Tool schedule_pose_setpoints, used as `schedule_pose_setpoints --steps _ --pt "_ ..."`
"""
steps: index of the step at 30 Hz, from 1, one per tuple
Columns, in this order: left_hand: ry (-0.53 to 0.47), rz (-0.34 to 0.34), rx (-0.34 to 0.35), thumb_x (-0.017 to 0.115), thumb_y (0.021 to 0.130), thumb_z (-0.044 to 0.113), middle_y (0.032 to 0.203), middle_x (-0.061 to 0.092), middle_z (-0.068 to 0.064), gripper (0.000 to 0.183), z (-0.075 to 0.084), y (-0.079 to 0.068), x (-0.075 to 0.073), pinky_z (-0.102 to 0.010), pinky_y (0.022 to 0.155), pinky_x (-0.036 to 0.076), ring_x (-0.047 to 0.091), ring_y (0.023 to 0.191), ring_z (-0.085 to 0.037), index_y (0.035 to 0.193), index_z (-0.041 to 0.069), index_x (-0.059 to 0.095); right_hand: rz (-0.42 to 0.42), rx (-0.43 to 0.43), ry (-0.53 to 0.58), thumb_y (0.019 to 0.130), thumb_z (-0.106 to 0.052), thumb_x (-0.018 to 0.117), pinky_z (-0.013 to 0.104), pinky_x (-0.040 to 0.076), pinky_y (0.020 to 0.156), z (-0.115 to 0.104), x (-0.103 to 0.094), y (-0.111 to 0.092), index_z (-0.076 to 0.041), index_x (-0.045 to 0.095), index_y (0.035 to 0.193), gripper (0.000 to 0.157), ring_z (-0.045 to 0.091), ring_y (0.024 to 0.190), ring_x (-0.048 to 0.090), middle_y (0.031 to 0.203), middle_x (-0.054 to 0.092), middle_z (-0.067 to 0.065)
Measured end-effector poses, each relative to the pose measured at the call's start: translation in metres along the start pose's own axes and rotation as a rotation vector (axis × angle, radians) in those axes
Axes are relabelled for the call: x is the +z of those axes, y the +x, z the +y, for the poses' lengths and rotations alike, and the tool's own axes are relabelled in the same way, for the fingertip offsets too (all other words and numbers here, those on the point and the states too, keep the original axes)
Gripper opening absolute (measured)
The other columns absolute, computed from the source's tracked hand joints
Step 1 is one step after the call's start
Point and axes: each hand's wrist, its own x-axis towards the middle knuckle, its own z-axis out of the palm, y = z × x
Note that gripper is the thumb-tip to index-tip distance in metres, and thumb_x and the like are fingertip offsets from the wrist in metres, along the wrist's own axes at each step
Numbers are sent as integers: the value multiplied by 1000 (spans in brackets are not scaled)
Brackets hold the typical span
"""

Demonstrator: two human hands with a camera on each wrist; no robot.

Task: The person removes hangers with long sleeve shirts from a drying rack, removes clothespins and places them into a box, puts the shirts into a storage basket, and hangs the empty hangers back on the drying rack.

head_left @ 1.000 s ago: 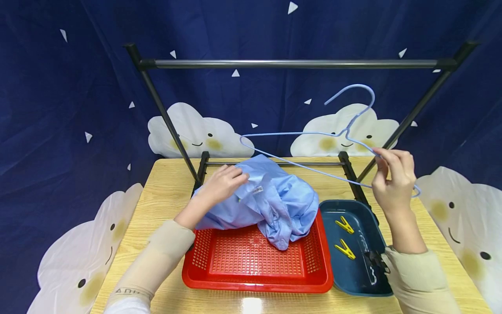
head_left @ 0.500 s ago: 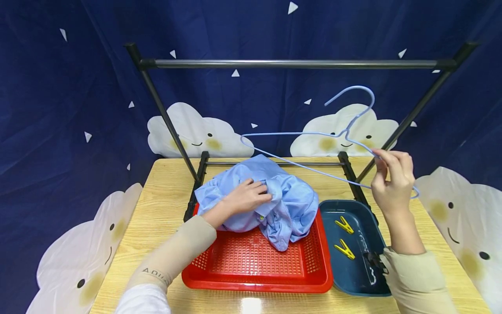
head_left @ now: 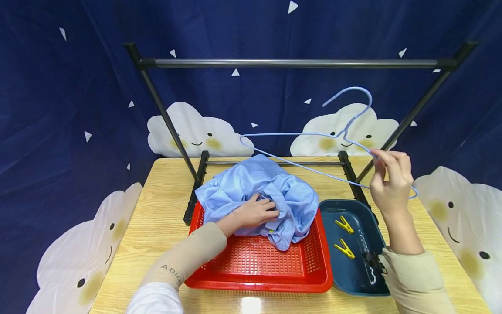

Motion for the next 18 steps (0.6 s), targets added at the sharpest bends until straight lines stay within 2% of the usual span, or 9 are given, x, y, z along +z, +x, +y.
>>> schedule_pose_setpoints --steps 4,9,11,18 --pt "-56 -110 -11 42 95 41 125 48 5 38 7 -1 10 -49 94 37 45 115 -15 130 28 46 2 -4 18 79 14 51 25 33 71 -1 0 0 3 66 91 22 40 70 47 79 55 19" --pt "-108 -231 -35 39 96 42 134 44 6 44 15 -4 22 -46 98 34 42 122 -16 137 27 38 -5 -10 28 80 13 51 27 34 71 -1 0 1 4 65 91 20 40 71 47 79 54 22" --pt "-128 -254 -46 38 96 40 135 43 5 44 18 -5 25 -46 98 33 41 123 -17 138 27 37 -13 -12 26 80 13 51 26 34 71 -1 0 0 4 65 91 21 40 71 47 80 54 21" --pt "-134 -260 -66 37 97 40 136 42 5 44 23 -5 29 -44 98 34 42 122 -17 138 26 37 -23 -15 22 79 14 51 26 34 71 -1 -1 1 3 66 92 22 40 72 48 80 55 19"
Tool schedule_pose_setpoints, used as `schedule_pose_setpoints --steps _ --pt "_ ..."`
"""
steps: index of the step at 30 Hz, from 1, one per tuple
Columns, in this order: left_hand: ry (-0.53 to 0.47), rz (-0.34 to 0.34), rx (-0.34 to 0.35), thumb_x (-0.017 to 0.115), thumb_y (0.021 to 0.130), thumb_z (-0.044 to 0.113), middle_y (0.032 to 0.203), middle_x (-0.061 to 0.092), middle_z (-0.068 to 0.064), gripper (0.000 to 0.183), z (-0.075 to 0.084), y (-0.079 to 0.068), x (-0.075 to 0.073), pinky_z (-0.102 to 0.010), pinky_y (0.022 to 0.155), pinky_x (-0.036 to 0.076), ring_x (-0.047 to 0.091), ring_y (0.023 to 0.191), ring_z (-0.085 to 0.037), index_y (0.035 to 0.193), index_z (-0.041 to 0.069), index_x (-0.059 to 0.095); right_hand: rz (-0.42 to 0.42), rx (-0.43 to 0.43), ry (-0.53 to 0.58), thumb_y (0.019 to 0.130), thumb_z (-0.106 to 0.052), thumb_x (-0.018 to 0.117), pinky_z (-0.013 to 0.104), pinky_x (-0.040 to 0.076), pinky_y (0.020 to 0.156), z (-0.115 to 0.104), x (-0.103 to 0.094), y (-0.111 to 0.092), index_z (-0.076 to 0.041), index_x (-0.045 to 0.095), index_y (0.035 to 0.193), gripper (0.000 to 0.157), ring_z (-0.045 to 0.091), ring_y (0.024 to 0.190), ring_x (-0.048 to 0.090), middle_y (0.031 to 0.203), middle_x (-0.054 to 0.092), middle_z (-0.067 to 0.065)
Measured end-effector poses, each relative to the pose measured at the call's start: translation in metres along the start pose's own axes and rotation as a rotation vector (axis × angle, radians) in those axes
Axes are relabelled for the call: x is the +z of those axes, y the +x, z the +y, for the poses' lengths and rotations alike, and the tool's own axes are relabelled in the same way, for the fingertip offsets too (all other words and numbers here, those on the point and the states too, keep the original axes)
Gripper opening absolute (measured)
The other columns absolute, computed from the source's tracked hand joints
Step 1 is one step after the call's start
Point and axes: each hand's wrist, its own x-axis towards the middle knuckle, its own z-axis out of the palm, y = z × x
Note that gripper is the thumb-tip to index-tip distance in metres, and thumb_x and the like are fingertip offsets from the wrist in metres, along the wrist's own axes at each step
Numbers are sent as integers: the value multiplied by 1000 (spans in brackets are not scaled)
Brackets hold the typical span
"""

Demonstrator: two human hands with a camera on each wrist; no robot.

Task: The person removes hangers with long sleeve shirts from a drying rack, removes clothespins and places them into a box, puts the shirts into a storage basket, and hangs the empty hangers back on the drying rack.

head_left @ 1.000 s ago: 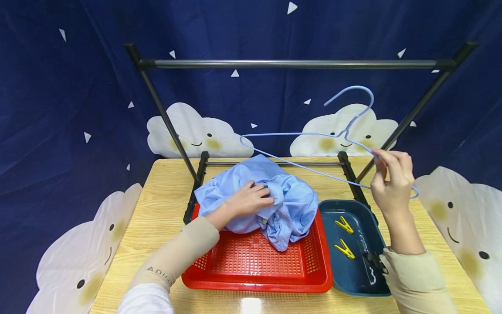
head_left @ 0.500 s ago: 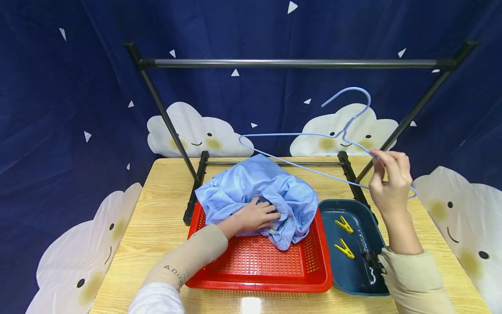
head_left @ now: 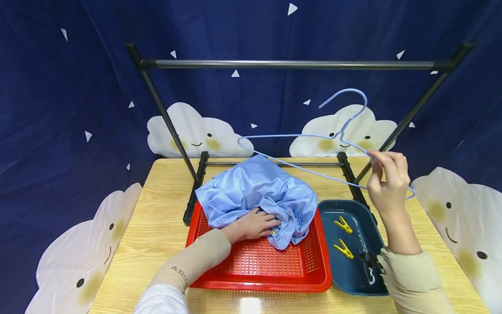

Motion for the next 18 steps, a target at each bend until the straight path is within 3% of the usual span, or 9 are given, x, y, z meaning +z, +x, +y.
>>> schedule_pose_setpoints --steps 6,12,15,18 --pt "4 -29 -10 39 96 40 136 43 5 44 1 -1 -7 -42 98 34 42 122 -17 138 26 37 -23 -1 7 81 13 51 25 34 72 0 -1 0 3 65 93 21 41 73 48 81 53 24" --pt "-49 -110 -38 41 95 41 134 46 4 43 3 -3 -31 -43 100 33 43 123 -16 136 27 41 -35 -3 2 81 12 50 23 32 72 1 -1 0 3 65 93 21 40 72 47 80 53 24" --pt "-80 -97 -25 45 95 38 128 52 6 38 2 -5 -46 -41 96 37 48 118 -14 131 26 47 -40 -3 7 81 11 50 22 32 72 1 -1 -1 3 65 93 21 40 72 47 81 53 24" --pt "-100 -32 11 48 94 34 116 60 7 29 -3 -9 -61 -37 88 41 56 107 -12 120 24 56 -37 -2 4 81 12 51 23 33 72 1 0 0 3 65 93 21 40 73 47 80 53 24"
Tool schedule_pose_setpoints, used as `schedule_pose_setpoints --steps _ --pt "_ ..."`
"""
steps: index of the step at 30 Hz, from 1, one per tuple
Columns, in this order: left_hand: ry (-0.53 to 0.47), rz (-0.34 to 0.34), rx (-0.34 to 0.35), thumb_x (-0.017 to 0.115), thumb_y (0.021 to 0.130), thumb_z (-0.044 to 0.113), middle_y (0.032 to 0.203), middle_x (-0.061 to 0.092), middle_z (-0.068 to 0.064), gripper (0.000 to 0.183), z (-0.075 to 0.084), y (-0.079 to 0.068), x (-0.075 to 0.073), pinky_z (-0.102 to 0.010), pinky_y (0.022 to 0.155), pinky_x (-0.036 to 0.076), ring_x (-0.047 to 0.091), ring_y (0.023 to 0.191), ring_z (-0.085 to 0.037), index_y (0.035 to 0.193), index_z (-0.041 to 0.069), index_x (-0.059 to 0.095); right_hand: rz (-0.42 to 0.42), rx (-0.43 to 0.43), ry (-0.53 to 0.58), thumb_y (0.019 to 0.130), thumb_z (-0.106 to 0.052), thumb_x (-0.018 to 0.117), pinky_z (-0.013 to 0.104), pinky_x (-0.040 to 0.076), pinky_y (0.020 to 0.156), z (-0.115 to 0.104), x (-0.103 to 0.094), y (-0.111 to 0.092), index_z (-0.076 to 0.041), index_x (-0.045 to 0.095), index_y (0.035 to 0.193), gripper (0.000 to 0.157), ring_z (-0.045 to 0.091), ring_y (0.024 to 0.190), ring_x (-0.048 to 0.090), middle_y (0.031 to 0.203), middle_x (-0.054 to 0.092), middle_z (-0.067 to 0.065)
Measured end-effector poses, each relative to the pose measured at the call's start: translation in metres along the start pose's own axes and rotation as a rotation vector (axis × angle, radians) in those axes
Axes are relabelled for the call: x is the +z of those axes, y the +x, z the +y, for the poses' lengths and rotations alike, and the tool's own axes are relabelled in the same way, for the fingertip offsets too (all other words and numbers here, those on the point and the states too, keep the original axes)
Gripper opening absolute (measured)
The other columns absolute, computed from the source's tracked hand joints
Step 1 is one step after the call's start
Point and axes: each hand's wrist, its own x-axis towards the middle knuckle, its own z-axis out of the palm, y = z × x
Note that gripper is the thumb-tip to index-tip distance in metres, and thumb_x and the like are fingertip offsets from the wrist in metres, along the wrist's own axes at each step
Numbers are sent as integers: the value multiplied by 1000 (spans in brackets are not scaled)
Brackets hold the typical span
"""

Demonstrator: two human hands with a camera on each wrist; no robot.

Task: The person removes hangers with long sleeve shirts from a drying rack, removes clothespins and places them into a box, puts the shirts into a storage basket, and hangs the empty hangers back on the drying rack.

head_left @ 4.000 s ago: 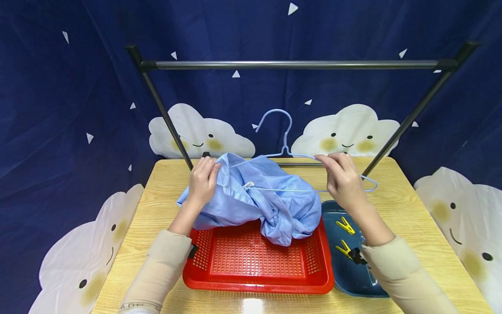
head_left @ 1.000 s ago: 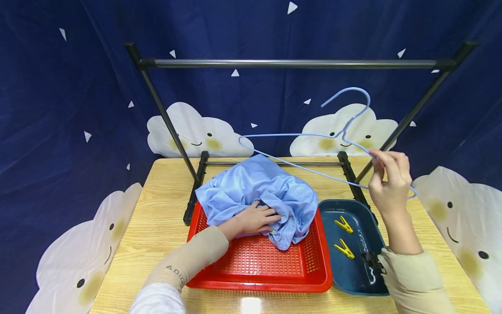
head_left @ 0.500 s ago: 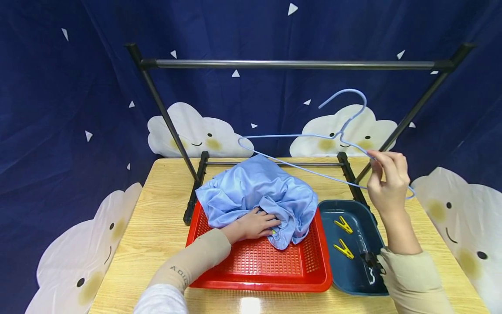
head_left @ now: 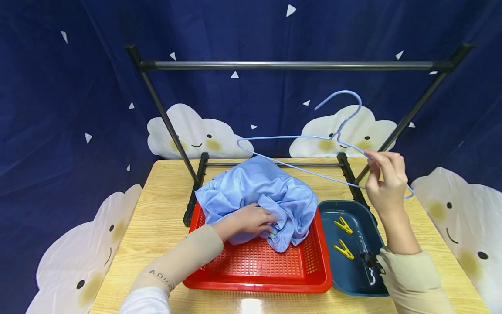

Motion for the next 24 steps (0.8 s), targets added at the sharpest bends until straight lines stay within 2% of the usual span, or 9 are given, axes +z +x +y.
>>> schedule_pose_setpoints --steps 5,9,13,17,20,24 --pt "-33 140 26 52 92 28 94 64 7 15 -10 -14 -26 -35 81 43 60 92 -12 99 19 63 7 -3 -9 79 14 51 23 32 71 0 1 2 4 65 92 21 40 71 47 80 52 23" --pt "-71 280 -38 56 90 22 83 61 6 9 -23 -28 -43 -36 79 43 60 84 -12 88 17 62 9 -2 -16 79 15 50 22 32 71 2 1 4 4 65 92 22 40 71 46 80 53 22" --pt "-111 428 -161 58 88 18 76 59 5 9 -41 -47 -58 -35 73 44 58 75 -12 80 15 59 7 -1 -16 79 14 51 22 32 71 4 -1 8 4 65 92 22 40 72 47 80 53 22" --pt "-82 608 -305 59 85 15 73 60 1 9 -64 -69 -71 -37 68 43 57 71 -18 77 11 58 -7 -7 -23 79 14 50 21 32 73 7 -2 16 3 65 93 23 41 74 47 82 52 25" --pt "10 748 -446 58 84 16 73 60 -4 12 -82 -85 -77 -41 66 41 57 73 -25 76 9 57 -1 -3 -39 80 15 50 22 32 73 8 -3 24 3 65 93 24 41 75 47 82 52 26" --pt "151 929 -639 57 85 16 76 61 -12 15 -107 -104 -76 -44 66 38 56 76 -32 75 5 56 19 21 -63 79 15 49 28 31 71 9 -4 35 3 65 92 24 42 75 47 82 51 26"
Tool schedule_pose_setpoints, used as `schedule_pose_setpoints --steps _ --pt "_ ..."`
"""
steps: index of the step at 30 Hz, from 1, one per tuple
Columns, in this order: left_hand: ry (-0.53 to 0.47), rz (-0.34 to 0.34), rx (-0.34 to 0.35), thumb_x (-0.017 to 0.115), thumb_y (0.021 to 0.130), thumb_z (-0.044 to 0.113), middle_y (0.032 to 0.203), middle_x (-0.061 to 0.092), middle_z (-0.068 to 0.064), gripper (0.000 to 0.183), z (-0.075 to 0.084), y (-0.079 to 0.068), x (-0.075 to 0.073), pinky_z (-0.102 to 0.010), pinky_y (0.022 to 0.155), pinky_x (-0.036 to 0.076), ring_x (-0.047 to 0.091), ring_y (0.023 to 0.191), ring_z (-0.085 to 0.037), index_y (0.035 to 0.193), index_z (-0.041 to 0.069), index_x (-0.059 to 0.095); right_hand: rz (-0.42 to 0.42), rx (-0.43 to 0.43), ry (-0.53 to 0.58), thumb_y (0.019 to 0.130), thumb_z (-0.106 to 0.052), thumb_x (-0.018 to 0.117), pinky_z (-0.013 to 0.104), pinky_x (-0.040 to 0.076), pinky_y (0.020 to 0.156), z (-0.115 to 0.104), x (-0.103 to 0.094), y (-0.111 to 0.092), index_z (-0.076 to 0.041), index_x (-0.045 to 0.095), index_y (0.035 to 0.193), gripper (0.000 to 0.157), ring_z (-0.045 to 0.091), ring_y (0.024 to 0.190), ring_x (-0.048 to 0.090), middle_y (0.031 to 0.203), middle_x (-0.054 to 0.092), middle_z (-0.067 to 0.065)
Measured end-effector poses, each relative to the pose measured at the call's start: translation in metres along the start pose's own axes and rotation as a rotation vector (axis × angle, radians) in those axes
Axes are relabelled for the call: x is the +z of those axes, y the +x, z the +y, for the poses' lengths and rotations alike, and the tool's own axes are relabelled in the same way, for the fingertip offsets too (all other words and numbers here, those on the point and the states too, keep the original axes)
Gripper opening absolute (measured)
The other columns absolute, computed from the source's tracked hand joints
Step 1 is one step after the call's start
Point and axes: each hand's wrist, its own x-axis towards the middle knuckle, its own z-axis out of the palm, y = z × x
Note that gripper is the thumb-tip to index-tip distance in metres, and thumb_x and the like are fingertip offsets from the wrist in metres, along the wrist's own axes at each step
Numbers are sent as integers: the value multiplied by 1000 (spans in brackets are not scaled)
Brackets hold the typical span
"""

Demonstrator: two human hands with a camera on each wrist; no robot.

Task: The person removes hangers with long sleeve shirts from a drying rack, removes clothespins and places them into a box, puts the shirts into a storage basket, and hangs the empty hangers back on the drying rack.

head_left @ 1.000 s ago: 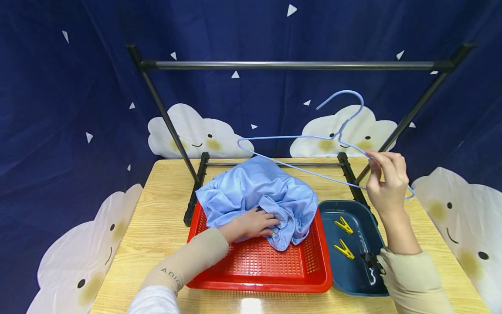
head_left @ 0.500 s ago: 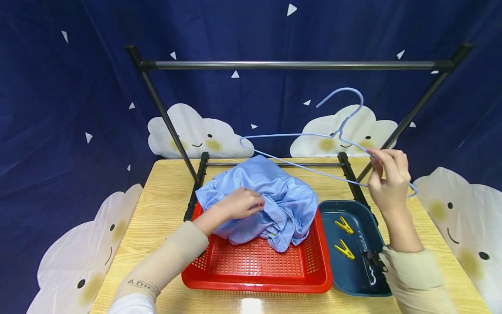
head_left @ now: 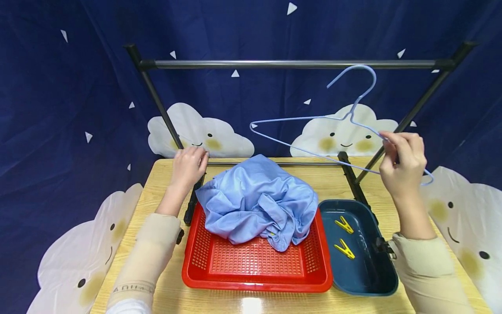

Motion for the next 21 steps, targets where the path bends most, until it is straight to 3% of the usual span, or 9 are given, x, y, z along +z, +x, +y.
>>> schedule_pose_setpoints --steps 3,6,9,14,17,21 --pt "79 119 -111 57 86 16 79 60 -16 17 -20 -1 0 -46 66 36 54 77 -36 77 2 56 -2 14 -22 78 16 49 31 31 71 1 0 8 4 65 91 24 42 76 46 82 50 27" --pt "123 150 -237 55 88 18 84 59 -19 20 -35 -2 0 -47 70 35 51 80 -37 83 -1 55 -20 21 -44 78 16 48 34 30 71 2 1 15 4 66 92 26 42 77 46 83 50 27" --pt "148 93 -365 52 91 23 91 57 -20 26 -46 -2 1 -47 74 34 50 86 -37 93 -3 54 -44 34 -71 78 16 47 33 29 72 6 2 20 4 66 94 27 41 79 46 84 50 27" --pt "155 -73 -526 46 94 31 104 53 -21 38 -55 0 4 -47 78 32 46 99 -38 111 -3 48 -54 67 -104 79 15 47 36 29 73 12 6 24 4 66 96 27 40 79 46 84 49 27" --pt "147 -141 -575 44 95 34 109 49 -23 43 -58 1 8 -48 80 32 44 104 -39 117 -3 44 -50 92 -129 81 12 47 40 29 73 14 9 26 4 66 97 26 40 81 46 86 50 27" --pt "128 -184 -608 41 95 37 111 47 -24 48 -60 1 12 -49 82 32 43 106 -40 119 -5 42 -62 141 -179 86 6 47 39 30 75 15 10 27 4 65 101 24 39 84 46 88 50 26"
